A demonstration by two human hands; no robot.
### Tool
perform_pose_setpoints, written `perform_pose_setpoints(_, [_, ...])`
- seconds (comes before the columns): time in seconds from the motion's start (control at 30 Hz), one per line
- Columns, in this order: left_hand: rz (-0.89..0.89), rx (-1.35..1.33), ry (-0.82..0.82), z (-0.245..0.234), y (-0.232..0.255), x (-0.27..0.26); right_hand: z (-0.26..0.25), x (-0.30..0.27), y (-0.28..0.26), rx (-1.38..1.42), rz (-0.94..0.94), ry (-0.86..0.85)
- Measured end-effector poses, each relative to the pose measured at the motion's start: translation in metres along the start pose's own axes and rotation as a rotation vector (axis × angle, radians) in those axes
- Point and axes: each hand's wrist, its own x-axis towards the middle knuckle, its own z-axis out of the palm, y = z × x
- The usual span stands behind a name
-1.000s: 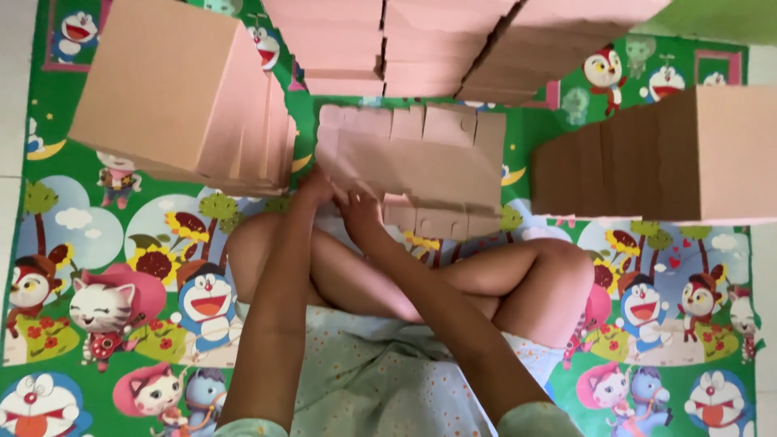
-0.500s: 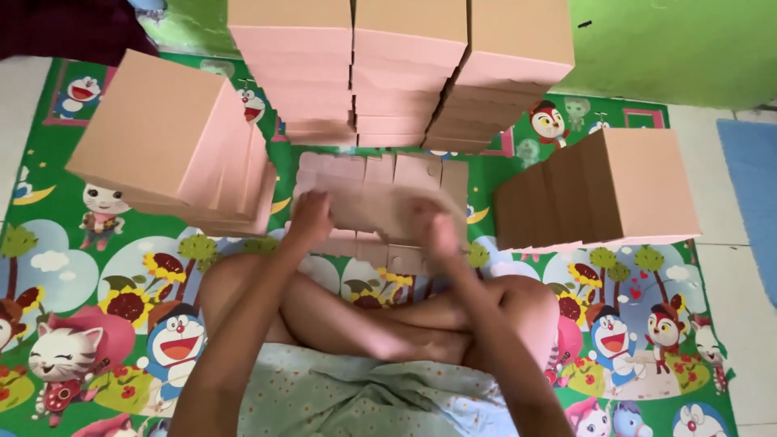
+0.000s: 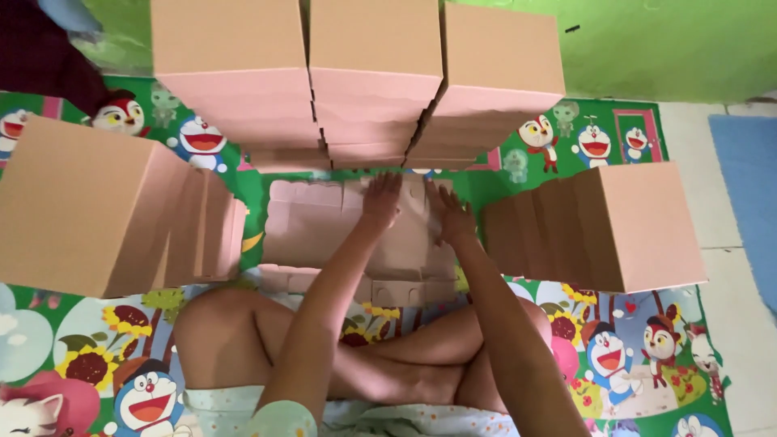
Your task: The person folds flat cardboard pieces into small boxes by hand while sitting on a mat and places them on a stack.
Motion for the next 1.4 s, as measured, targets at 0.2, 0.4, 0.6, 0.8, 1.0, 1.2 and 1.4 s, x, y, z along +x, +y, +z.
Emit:
perform_pose_setpoints(0.2, [0.098,-0.038,0.182,-0.03,-0.002,-0.047,0.007,-0.004,-0.001,-0.053,0.051,0.016])
perform_pose_setpoints(0.4, [0.21,-0.112,0.19,-0.094,0.011,-0.122,0.004,0.006,0.004,-0.001,-0.067,0.047])
perform_pose_setpoints(0.6, [0.018,-0.325,-0.086,-0.013,0.013,-0.132,0.014,0.006,0.001,-0.082,-0.03,0.151])
perform_pose_setpoints(0.8, [0.038,-0.256,-0.165,-0.012,0.024,-0.151,0.052,-0.012,0.017,-0.148,0.01,0.251])
perform_pose_setpoints(1.0, [0.012,-0.237,-0.267,0.018,0.013,-0.135,0.109,0.0,0.034,0.169,-0.18,0.224])
perform_pose_setpoints(1.2, [0.048,-0.102,-0.323,0.001,0.01,-0.134,0.093,-0.008,-0.003,0.378,-0.166,0.124])
perform_pose_setpoints(1.4, [0.034,-0.069,-0.398,-0.003,0.012,-0.132,0.082,-0.003,-0.034,0.258,-0.064,0.126])
